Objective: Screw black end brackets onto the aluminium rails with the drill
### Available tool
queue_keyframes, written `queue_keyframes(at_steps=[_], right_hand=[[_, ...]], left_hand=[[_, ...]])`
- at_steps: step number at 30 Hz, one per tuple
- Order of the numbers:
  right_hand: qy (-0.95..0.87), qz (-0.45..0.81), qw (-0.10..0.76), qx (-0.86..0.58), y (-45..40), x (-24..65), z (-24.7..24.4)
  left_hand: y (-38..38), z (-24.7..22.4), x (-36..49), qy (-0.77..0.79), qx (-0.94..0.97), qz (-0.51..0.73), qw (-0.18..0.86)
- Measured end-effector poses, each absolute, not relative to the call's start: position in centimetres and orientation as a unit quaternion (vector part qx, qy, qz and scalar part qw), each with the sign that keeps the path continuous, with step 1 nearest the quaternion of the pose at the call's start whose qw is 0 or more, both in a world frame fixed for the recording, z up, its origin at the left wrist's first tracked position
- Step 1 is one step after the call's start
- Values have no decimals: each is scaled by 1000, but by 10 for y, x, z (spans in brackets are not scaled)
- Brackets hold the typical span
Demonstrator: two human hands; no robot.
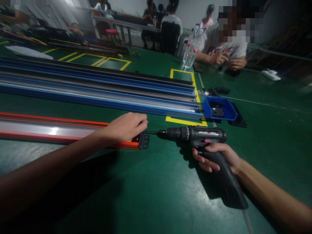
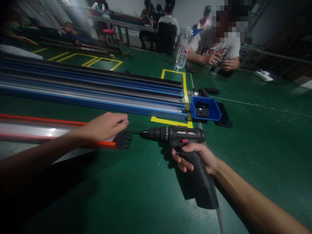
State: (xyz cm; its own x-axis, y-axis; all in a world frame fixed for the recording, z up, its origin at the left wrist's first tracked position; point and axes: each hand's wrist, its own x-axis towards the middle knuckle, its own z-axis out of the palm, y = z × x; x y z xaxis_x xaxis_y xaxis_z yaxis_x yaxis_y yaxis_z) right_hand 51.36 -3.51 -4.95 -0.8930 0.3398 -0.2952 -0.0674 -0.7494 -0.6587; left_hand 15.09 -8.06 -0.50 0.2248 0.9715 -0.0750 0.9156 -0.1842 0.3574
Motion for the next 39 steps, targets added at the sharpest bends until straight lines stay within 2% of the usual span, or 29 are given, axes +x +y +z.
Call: queue_keyframes(at_steps=[39], right_hand=[[-340, 908, 99, -222, -37, 516, -52]], left_hand=[[-80, -7, 151, 638, 740, 85, 197]])
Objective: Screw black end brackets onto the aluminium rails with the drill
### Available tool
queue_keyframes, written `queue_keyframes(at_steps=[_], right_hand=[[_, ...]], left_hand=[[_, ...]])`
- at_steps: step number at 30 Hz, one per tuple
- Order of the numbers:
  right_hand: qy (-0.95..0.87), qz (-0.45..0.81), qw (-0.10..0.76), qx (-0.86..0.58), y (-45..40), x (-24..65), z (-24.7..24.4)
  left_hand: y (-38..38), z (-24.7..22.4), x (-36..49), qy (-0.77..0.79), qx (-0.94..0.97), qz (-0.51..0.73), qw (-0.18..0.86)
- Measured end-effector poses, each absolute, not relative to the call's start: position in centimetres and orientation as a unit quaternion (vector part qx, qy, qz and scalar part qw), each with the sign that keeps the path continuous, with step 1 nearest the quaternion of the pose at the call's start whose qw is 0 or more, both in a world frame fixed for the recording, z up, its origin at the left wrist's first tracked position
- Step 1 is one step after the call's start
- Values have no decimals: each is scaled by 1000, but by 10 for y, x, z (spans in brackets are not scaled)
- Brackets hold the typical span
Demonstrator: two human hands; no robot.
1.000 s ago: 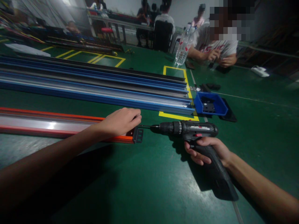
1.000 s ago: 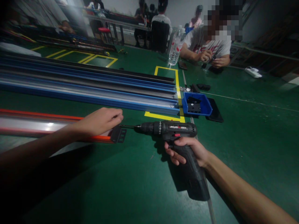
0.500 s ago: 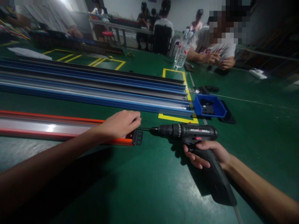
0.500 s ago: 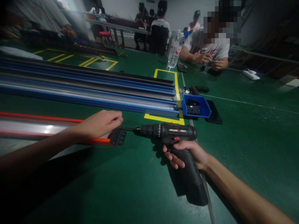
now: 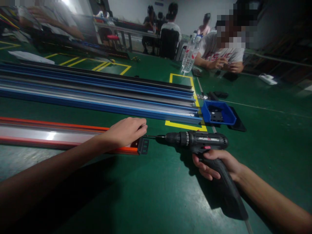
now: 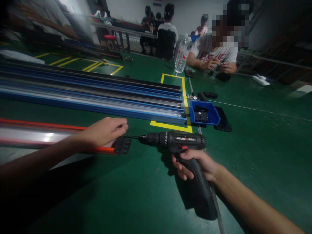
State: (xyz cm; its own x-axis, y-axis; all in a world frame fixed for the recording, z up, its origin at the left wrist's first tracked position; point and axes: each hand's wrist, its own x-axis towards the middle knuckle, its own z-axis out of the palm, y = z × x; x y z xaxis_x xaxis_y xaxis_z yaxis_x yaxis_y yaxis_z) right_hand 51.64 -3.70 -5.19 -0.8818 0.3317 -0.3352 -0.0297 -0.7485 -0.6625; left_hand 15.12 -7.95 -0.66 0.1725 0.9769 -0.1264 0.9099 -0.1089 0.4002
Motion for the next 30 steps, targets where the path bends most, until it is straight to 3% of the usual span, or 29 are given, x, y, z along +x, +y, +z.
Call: queue_keyframes(at_steps=[30], right_hand=[[-334, 907, 106, -233, -39, 516, -49]], left_hand=[[-80, -10, 150, 628, 746, 95, 198]])
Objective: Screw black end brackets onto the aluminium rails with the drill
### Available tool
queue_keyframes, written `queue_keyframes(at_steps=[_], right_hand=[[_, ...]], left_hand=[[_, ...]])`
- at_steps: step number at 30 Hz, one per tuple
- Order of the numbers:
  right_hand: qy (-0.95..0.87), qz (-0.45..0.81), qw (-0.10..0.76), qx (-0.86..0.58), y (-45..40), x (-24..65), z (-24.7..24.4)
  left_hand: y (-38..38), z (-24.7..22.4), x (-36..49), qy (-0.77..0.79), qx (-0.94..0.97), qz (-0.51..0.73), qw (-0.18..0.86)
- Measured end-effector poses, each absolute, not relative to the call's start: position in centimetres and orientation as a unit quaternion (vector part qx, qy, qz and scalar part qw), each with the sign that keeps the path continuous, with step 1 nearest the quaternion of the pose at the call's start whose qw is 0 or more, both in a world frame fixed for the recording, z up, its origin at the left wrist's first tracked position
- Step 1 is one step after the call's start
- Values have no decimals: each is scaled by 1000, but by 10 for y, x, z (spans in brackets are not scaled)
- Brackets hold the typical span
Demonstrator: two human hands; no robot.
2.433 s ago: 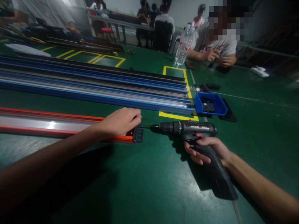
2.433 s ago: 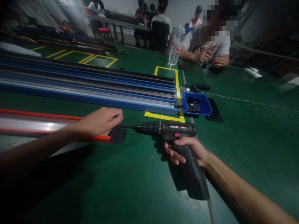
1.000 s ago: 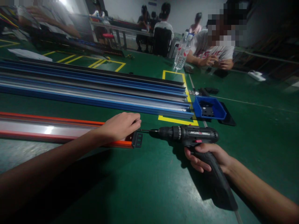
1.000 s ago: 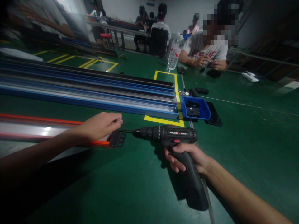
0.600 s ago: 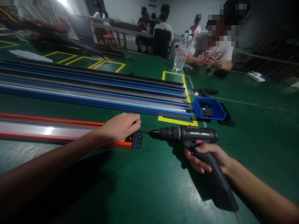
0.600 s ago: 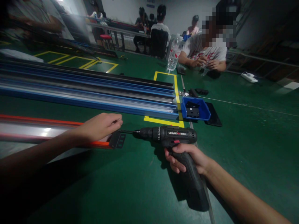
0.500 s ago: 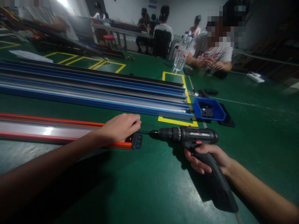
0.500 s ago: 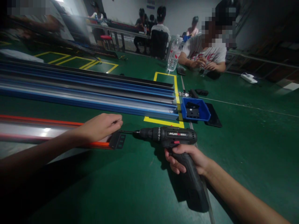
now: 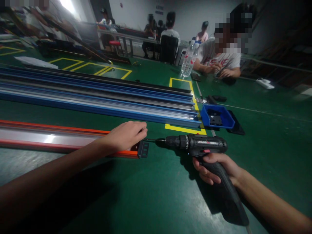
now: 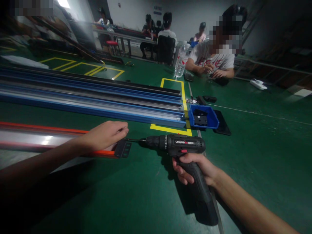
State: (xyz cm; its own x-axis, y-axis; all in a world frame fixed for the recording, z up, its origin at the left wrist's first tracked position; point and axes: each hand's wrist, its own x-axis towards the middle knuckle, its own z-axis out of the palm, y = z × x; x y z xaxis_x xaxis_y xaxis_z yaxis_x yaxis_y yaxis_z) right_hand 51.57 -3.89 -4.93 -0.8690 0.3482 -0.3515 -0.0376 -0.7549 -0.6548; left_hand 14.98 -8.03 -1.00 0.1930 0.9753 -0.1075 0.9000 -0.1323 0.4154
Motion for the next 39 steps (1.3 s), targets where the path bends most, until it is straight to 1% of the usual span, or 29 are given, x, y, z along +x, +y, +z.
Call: queue_keyframes(at_steps=[39], right_hand=[[-348, 901, 114, -231, -39, 515, -50]], left_hand=[[-81, -5, 151, 626, 754, 81, 182]])
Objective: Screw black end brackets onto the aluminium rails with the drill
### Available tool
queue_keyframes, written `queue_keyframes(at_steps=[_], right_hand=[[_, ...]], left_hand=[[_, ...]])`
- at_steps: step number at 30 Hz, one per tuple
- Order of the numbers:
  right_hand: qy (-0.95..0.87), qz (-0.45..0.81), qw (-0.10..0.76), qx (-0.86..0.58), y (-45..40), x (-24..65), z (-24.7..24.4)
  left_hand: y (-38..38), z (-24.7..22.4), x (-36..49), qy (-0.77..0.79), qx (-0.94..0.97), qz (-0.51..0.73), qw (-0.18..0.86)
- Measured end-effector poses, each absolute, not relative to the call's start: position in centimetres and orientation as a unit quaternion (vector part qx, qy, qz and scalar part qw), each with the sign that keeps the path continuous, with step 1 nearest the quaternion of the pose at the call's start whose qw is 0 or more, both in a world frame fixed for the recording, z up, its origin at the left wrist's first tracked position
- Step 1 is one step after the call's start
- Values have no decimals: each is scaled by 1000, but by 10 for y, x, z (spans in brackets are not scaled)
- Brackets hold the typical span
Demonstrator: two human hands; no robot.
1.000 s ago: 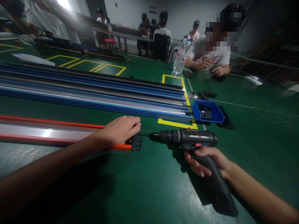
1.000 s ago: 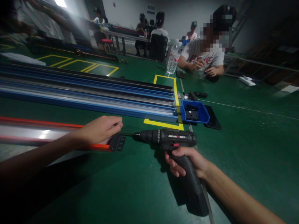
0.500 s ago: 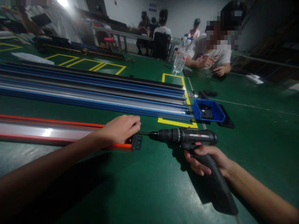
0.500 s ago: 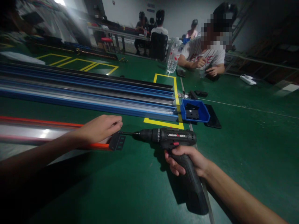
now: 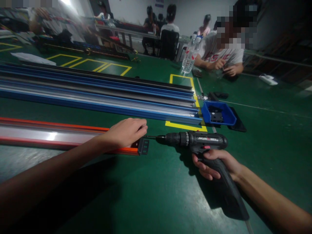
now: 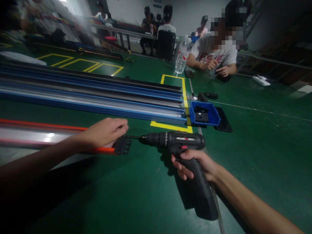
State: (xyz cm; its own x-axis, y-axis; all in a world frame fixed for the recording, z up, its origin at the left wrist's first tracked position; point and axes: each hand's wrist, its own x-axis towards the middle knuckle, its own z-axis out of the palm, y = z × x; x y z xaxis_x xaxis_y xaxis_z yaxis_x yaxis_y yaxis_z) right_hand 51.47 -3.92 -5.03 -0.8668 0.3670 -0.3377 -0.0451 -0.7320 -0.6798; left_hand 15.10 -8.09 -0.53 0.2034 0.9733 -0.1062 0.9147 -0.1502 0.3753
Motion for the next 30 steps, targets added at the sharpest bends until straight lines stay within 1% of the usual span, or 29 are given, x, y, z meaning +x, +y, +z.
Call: queue_keyframes(at_steps=[15, 30], right_hand=[[-342, 909, 110, -212, -37, 516, -55], [-339, 907, 112, -222, -36, 517, -54]], left_hand=[[-81, -4, 151, 618, 763, 70, 174], [-82, -5, 151, 622, 758, 77, 180]])
